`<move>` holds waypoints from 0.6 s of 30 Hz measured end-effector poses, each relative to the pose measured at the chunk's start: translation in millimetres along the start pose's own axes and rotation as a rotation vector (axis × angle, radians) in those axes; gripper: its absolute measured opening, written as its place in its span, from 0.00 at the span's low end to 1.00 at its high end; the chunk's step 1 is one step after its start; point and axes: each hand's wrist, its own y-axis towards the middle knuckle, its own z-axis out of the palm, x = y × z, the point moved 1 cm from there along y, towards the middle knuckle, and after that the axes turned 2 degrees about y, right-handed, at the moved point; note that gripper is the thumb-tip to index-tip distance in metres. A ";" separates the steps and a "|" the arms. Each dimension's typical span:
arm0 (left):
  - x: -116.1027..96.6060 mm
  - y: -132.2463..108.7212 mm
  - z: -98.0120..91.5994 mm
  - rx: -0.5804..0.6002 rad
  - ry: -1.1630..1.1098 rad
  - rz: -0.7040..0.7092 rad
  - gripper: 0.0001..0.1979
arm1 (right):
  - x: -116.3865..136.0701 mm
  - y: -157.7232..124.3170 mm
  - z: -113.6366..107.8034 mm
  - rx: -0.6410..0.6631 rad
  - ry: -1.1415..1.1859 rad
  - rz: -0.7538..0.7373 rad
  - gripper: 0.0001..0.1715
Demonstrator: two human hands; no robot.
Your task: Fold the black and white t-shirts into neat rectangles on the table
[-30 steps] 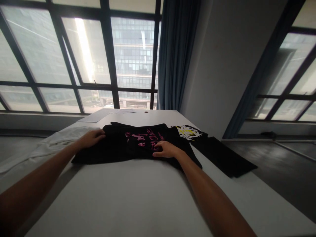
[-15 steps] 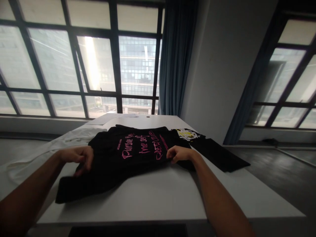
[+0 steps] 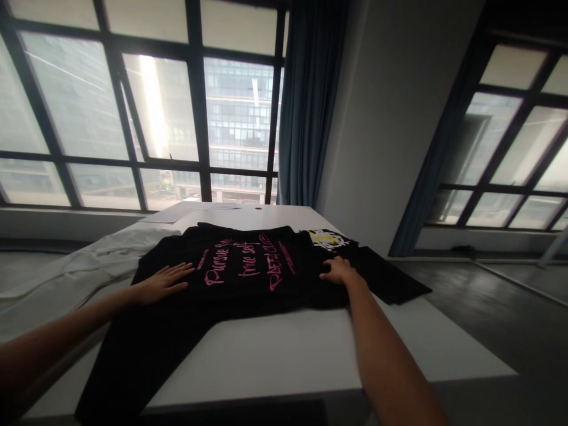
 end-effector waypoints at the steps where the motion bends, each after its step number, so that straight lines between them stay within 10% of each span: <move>1: 5.0 -2.0 -0.3 -0.002 0.006 0.020 0.34 | -1.8 1.1 0.2 -0.001 -0.009 0.001 0.33; 13: 25.0 -18.8 -2.5 -0.071 -0.010 0.086 0.34 | -19.2 -6.2 -17.8 0.242 0.119 0.001 0.16; 18: 0.0 -35.7 -29.7 -0.245 -0.137 0.122 0.33 | -11.6 -4.4 -17.0 -0.008 0.072 0.089 0.32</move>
